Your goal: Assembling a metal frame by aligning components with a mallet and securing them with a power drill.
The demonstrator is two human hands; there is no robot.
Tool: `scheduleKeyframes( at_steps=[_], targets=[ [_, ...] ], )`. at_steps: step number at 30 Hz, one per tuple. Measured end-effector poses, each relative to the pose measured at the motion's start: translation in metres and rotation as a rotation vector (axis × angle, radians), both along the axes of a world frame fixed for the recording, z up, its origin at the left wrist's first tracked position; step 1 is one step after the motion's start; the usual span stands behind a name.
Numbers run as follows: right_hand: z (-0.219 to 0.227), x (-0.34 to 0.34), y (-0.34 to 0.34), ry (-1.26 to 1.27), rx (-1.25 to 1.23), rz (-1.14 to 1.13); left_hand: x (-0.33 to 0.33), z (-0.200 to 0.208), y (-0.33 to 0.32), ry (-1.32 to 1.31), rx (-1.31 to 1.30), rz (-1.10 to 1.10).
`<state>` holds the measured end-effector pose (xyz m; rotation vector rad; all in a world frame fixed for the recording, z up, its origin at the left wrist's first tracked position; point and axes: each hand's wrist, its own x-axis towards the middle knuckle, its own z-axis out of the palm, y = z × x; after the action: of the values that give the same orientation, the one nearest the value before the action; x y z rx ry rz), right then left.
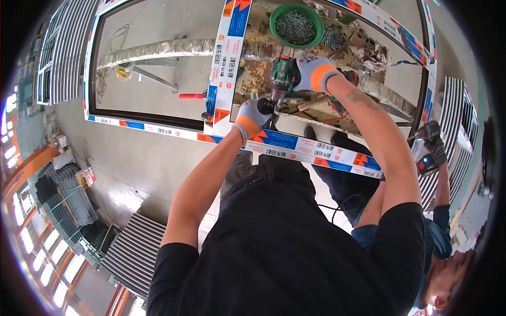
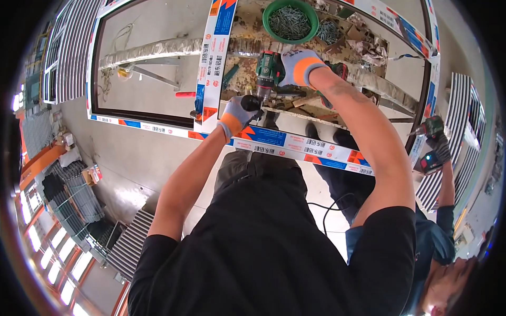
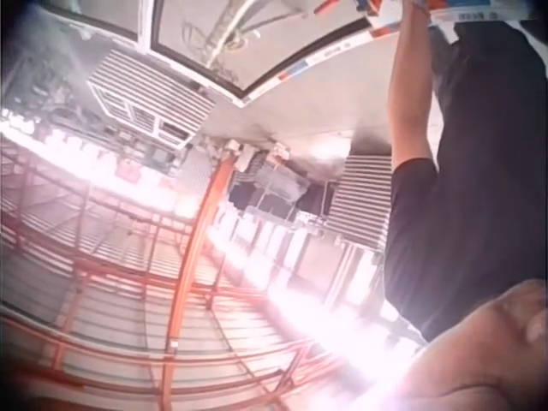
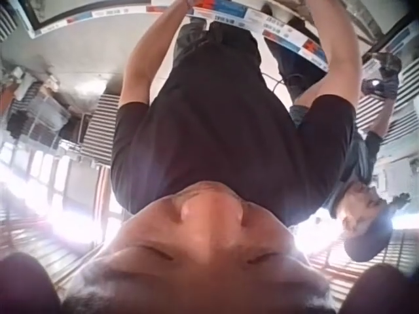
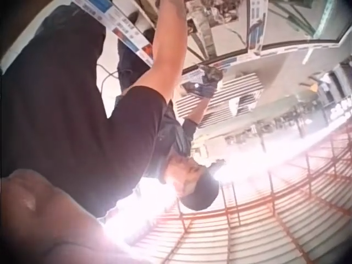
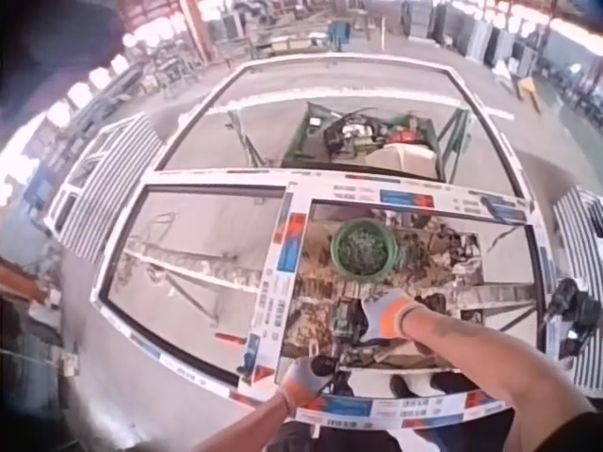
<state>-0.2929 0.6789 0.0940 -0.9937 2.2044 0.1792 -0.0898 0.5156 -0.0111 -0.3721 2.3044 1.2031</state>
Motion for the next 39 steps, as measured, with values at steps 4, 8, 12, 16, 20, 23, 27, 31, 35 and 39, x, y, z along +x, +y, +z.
scheduleKeyframes(
  at_steps=[4,8,12,16,20,23,27,31,35,39],
  targets=[
    [-0.012,-0.001,-0.001,-0.014,-0.077,0.021,0.010,-0.010,0.003,0.194,-0.079,0.077],
    [-0.018,-0.002,-0.002,-0.067,-0.048,0.045,0.006,0.006,0.004,0.119,-0.084,0.033],
    [-0.025,0.001,0.003,-0.059,-0.069,0.032,0.000,0.014,0.004,-0.003,-0.088,-0.028],
    [-0.028,0.003,0.003,-0.057,-0.087,0.065,0.012,-0.007,0.001,-0.016,-0.212,-0.098],
    [-0.024,0.001,0.002,-0.069,-0.060,0.058,0.008,0.000,0.001,0.032,-0.133,-0.094],
    [-0.017,0.001,0.000,-0.059,-0.062,0.088,0.002,0.003,-0.006,0.018,-0.077,-0.133],
    [-0.009,0.002,-0.005,-0.084,-0.101,0.077,-0.025,0.025,-0.014,-0.045,0.489,0.420],
    [-0.012,0.000,-0.011,-0.091,-0.041,0.090,-0.079,0.017,0.006,0.240,0.515,0.556],
    [-0.017,0.000,-0.015,-0.086,-0.038,0.120,-0.106,-0.002,0.013,0.183,0.746,0.659],
    [-0.021,0.000,-0.007,-0.066,-0.105,0.109,-0.103,-0.003,0.019,0.098,0.724,0.657]
  ],
)
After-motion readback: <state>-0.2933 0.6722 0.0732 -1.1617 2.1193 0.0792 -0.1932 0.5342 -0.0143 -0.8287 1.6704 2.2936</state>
